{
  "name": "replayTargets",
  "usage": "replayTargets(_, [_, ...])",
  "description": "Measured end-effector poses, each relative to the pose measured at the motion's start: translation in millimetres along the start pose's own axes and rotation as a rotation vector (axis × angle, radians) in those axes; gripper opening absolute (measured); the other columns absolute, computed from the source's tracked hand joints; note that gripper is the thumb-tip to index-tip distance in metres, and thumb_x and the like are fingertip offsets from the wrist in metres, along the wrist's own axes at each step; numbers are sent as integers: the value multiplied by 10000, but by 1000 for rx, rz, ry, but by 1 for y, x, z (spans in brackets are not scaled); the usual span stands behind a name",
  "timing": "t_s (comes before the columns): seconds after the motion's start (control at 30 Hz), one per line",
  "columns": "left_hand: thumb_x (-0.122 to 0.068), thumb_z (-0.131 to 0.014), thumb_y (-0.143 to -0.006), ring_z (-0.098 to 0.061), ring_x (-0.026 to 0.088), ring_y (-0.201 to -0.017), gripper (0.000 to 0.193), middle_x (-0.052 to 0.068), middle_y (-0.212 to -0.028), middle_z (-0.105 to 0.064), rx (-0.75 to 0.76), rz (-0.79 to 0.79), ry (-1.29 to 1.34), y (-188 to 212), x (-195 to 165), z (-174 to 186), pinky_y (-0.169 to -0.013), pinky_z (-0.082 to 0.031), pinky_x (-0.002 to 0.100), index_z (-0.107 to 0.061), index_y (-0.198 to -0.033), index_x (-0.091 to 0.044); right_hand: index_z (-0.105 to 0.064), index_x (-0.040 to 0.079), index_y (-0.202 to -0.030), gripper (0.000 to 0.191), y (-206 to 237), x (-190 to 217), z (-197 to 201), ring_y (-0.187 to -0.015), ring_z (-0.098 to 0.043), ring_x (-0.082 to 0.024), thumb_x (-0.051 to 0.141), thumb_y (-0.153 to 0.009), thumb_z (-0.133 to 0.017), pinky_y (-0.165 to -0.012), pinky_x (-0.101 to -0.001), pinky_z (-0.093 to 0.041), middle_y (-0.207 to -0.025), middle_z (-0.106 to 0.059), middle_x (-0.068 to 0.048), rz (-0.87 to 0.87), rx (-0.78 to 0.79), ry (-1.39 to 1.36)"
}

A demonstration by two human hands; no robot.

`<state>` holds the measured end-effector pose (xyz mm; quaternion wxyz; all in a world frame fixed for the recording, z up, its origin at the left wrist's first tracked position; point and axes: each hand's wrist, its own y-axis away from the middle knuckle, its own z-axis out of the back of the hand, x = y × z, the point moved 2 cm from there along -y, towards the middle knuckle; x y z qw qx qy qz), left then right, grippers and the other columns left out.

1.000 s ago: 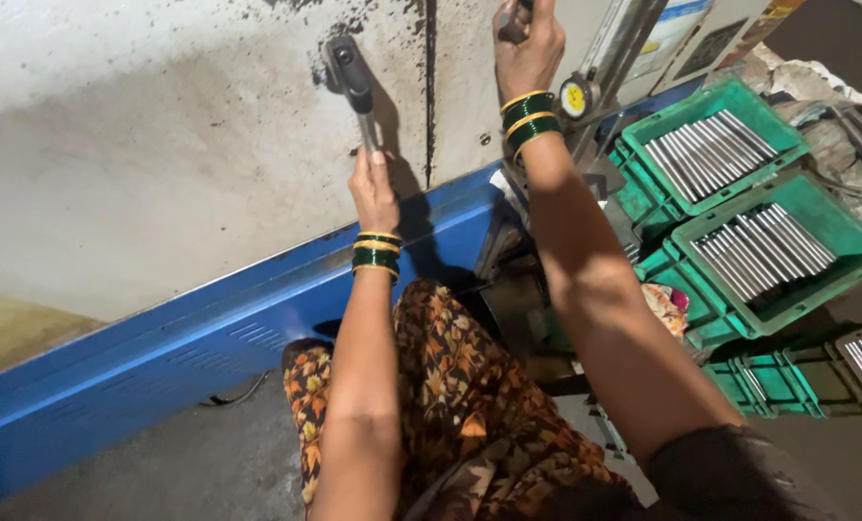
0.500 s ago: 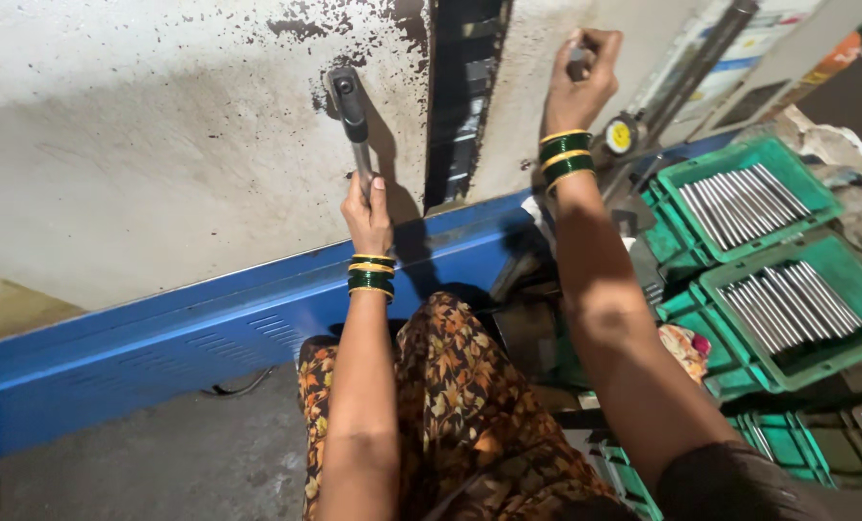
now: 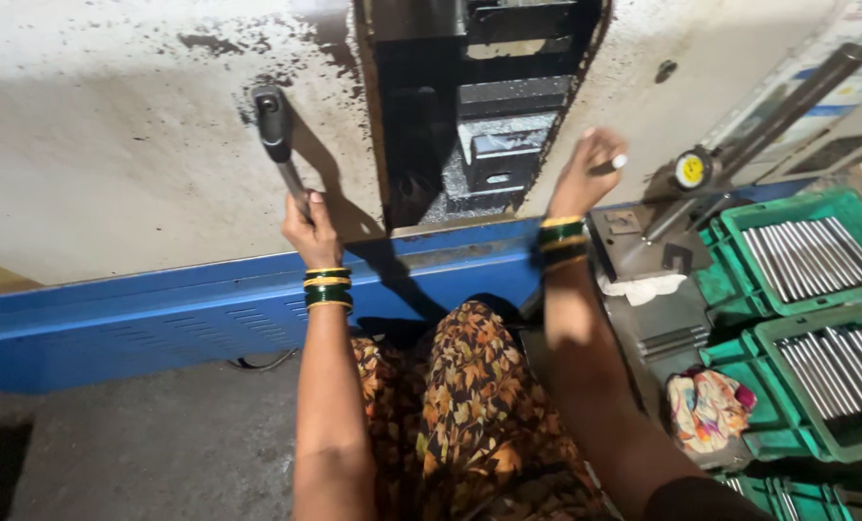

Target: The person operates a metal press machine to process cylindrical metal rods. They open the machine door, place a rod into the press, close the door, and activate the press. After processing, they remove the rod and place it into a green crate. This cycle is repeated multiple times.

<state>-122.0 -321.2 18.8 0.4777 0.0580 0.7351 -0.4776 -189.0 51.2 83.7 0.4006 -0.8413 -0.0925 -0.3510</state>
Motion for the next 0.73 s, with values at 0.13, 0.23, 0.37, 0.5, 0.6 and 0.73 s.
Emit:
replayTargets(0.13, [-169,-585,-1065,-463,111,-632,199,16,-693,-517,-88,-12,-56,-23,14,35,-574,-383,315,-604,-956,-4,-603,131,-974,95,93,-24,-16,-413,-368,-54,138,-976,-698,-339,-231,-255,-682,-531,27,-680,128,-159])
replayTargets(0.23, [-133,-577,-1048,-474,109,-610,170,18,-675,-525,-151,-3,-79,-40,22,58,-558,-384,312,-608,-949,2,-576,158,-897,94,148,-40,-31,-458,-406,-60,116,-961,-633,-391,-232,-329,-620,-458,56,-1109,187,-403])
replayTargets(0.37, [-90,-561,-1034,-518,112,-604,139,21,-688,-573,-222,-46,-114,-62,34,86,-563,-422,311,-604,-942,5,-585,109,-894,92,189,-46,-61,-636,-532,-137,66,-970,-615,-549,-299,-450,-711,-527,-2,-1403,194,-700])
replayTargets(0.5, [-79,-573,-1042,-499,118,-593,142,29,-674,-563,-272,-61,-170,-83,53,114,-563,-415,308,-596,-934,10,-526,71,-944,102,206,-45,-97,-763,-597,-232,146,-968,-590,-722,-404,-553,-814,-576,-83,-1694,211,-615])
replayTargets(0.6, [-73,-577,-1048,-503,119,-606,138,36,-695,-571,-306,-71,-194,-97,69,132,-572,-421,304,-592,-936,7,-552,158,-1005,101,211,-44,-129,-734,-589,-218,149,-920,-606,-696,-426,-539,-800,-593,-47,-1629,449,-598])
replayTargets(0.73, [-87,-564,-1044,-525,118,-585,118,32,-689,-593,-347,-24,-167,-115,90,154,-556,-424,301,-613,-967,-12,-556,159,-1251,266,218,-70,-174,-717,-483,-166,123,-1026,-693,-648,-372,-417,-841,-510,2,-1369,723,-548])
